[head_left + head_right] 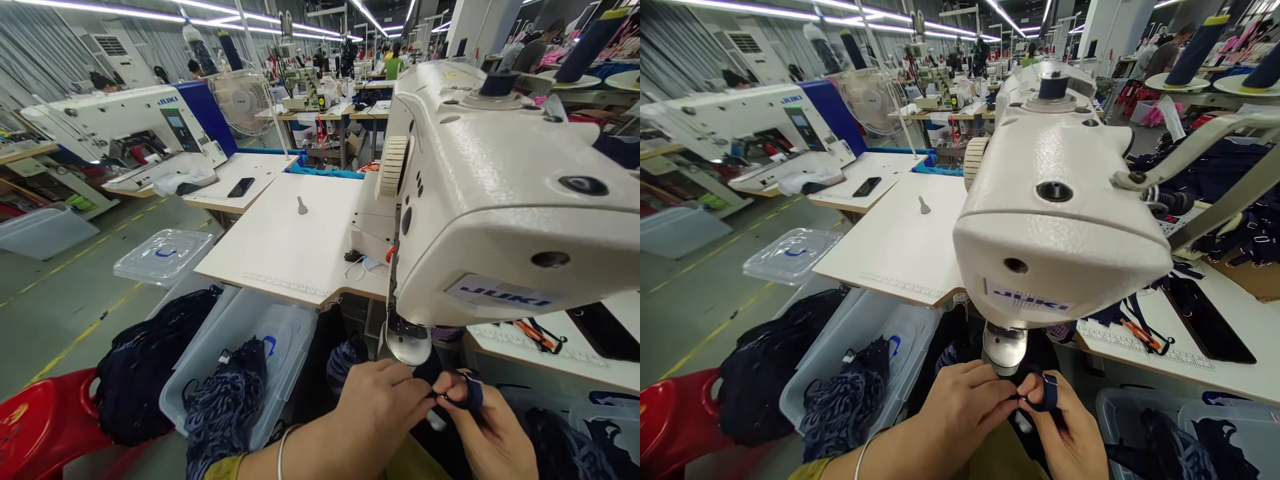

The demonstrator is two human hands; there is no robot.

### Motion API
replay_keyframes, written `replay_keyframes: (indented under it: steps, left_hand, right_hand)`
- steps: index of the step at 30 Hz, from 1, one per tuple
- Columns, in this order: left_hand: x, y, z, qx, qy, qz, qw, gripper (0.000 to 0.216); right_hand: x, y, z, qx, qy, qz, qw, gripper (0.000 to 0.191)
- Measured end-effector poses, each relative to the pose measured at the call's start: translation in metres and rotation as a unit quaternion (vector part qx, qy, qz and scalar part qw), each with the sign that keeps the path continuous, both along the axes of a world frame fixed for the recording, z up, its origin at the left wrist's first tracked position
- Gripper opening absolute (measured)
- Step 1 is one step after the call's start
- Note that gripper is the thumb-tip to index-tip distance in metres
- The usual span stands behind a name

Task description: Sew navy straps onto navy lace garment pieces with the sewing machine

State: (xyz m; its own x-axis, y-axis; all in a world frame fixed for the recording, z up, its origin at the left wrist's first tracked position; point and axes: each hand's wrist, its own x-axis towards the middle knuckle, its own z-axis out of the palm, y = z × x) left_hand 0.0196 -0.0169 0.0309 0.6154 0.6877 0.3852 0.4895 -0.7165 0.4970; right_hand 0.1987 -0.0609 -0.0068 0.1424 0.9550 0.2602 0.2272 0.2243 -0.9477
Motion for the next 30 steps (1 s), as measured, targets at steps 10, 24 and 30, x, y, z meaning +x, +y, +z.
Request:
replay_keyframes:
  steps: [10,24,30]
  left_hand:
    - [-0.013,0.039,0.002,0.128,0.075,0.063,0.987,0.026]
    - [-0.016,0.017,-0.013,0.287,0.178,0.012,0.941,0.03]
    - [-0.012,0.017,-0.007,0.278,0.153,0.02,0.948,0.029]
  right_hand:
    - [-0.011,0.047,0.007,-0.129,-0.114,-0.029,0.985,0.023]
    - [0.002,0.07,0.002,-0.153,0.031,0.036,0.987,0.036]
    - [0.025,0.071,-0.012,-0.184,-0.101,-0.006,0.978,0.039]
